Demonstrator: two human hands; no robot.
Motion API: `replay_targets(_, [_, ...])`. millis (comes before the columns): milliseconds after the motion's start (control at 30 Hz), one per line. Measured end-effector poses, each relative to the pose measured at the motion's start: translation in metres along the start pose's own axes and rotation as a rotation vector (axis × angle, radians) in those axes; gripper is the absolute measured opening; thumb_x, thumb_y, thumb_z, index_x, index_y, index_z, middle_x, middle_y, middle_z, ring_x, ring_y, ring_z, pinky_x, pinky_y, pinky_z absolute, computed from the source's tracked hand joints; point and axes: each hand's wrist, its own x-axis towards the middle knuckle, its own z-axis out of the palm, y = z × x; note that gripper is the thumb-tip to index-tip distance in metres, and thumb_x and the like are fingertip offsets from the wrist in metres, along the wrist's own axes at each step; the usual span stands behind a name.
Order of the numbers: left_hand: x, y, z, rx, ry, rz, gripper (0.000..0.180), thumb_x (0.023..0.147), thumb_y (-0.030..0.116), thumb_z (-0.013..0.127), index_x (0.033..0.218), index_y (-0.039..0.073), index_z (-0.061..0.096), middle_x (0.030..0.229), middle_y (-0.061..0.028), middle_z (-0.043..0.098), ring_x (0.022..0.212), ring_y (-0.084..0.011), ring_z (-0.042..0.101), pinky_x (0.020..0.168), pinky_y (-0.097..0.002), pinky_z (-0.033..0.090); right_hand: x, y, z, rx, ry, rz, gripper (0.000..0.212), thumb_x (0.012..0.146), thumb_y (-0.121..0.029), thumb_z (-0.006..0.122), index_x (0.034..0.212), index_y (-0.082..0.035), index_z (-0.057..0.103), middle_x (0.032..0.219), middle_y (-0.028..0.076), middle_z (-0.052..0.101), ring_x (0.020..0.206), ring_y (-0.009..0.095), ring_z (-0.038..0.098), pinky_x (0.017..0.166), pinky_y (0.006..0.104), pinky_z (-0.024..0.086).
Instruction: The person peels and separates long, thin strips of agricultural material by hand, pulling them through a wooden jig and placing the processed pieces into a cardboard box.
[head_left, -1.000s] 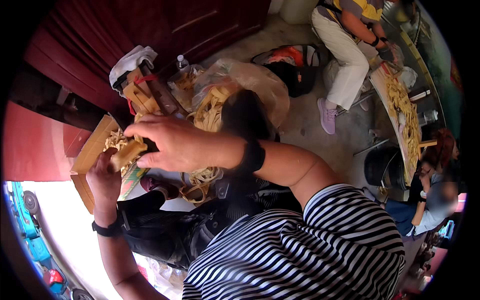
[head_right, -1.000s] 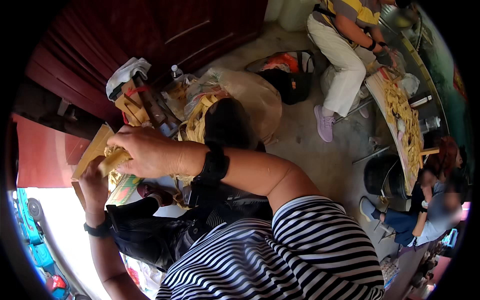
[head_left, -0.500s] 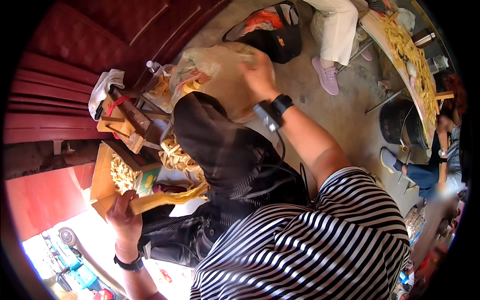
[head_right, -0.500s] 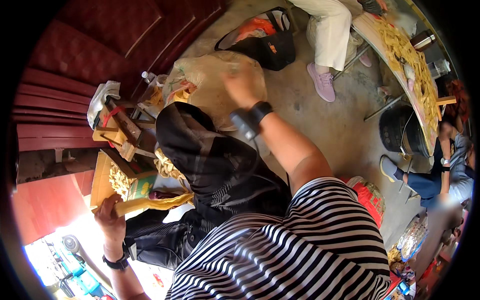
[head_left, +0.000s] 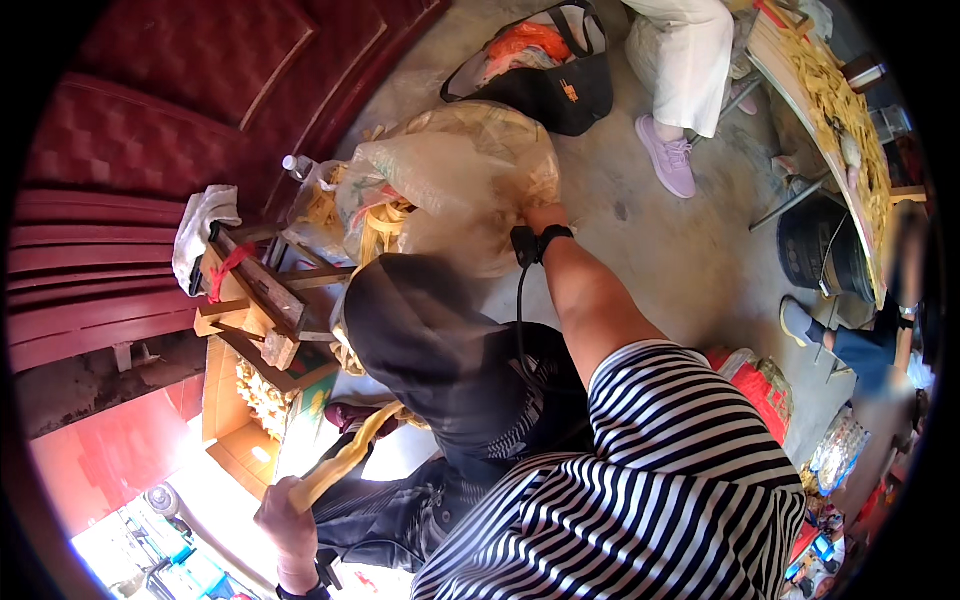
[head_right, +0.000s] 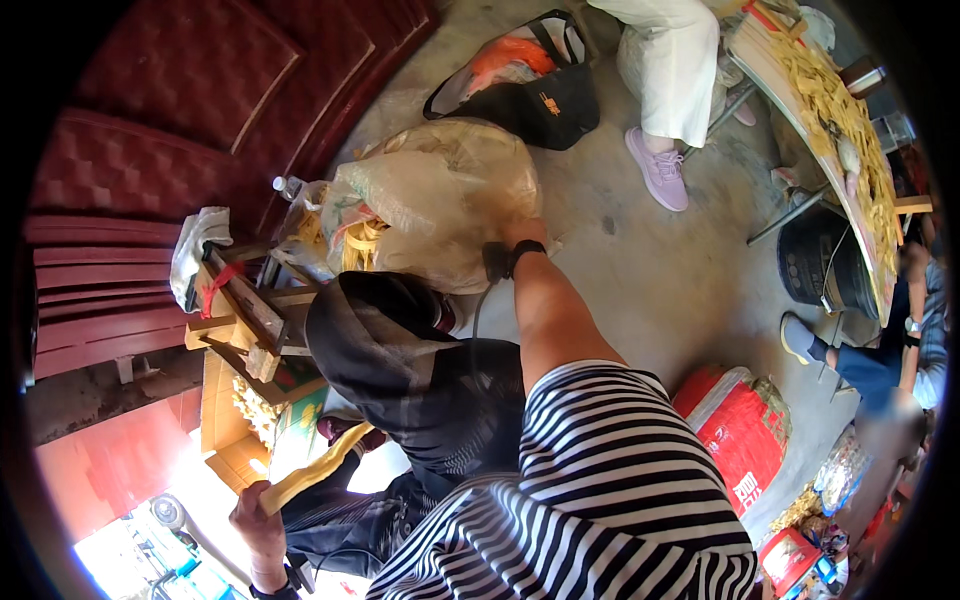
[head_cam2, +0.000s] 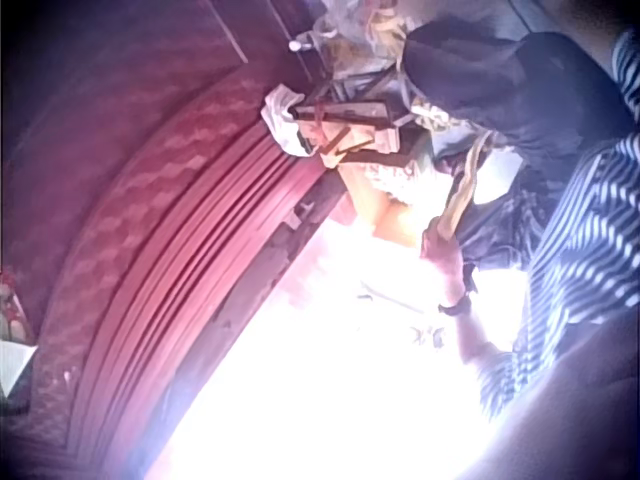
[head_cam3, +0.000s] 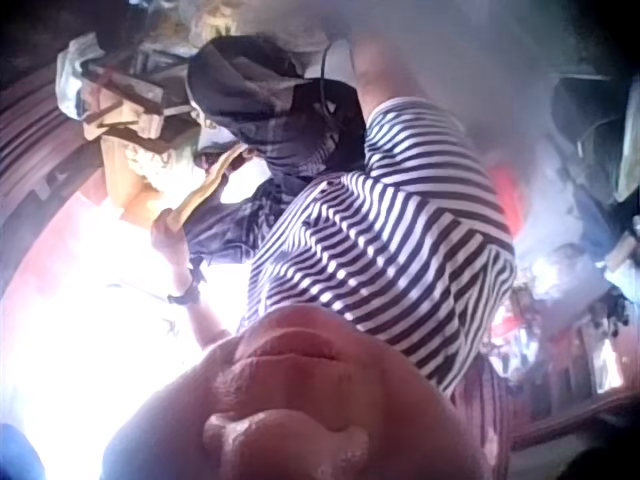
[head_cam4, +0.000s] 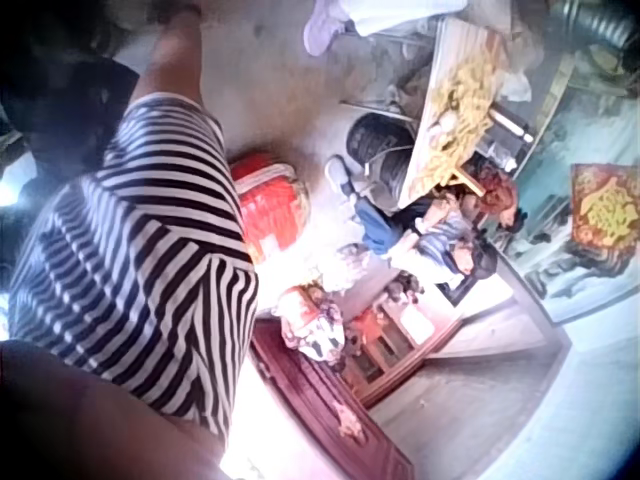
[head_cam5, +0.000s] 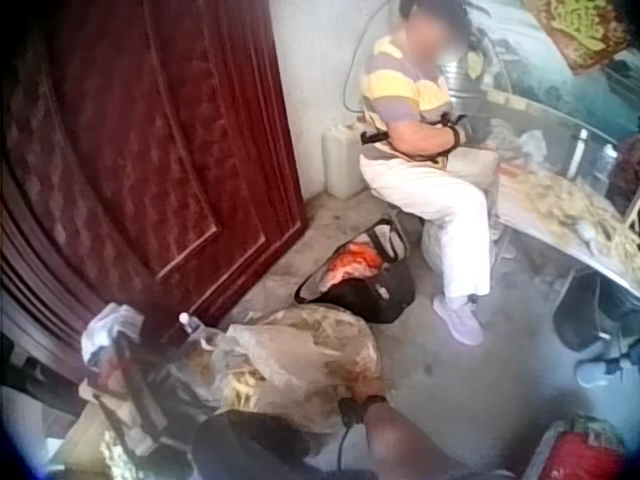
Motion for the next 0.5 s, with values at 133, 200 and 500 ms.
replay_targets(133, [-0.014,-0.013,0.010,-0.043,-0.016,-0.025,0.017,0.073,0.001,0.063,0.089,0.008,0.063,0.078,-0.0109,0.064,0.068,-0.0299,0.064,0.063,-0.0358,0.051,-0.021,-0.013,-0.023,0.022,0.090,-0.030,0.052,0.083,-0.041,0.058,0.102,0.007,0.059,0.103,0.028,0.062,0.102,0.040,0.059,0.086,0.0433,0.047])
replay_targets(200, [-0.017,-0.014,0.008,-0.018,-0.020,-0.003,0.018,0.073,-0.002,0.063,0.089,0.006,0.062,0.077,-0.0113,0.064,0.068,-0.0297,0.065,0.063,-0.0348,0.051,-0.030,-0.024,-0.029,-0.002,0.135,-0.095,0.047,0.081,-0.037,0.060,0.104,0.004,0.059,0.102,0.027,0.063,0.100,0.039,0.060,0.085,0.0435,0.047])
replay_targets(500, [-0.020,-0.031,0.008,-0.020,0.018,0.049,0.020,0.072,-0.005,0.063,0.090,0.004,0.062,0.074,-0.0115,0.063,0.065,-0.0276,0.064,0.061,-0.0340,0.050,-0.125,-0.130,-0.074,0.062,0.061,-0.498,0.033,0.075,-0.022,0.062,0.099,0.001,0.058,0.091,0.023,0.065,0.089,0.037,0.063,0.077,0.0433,0.048])
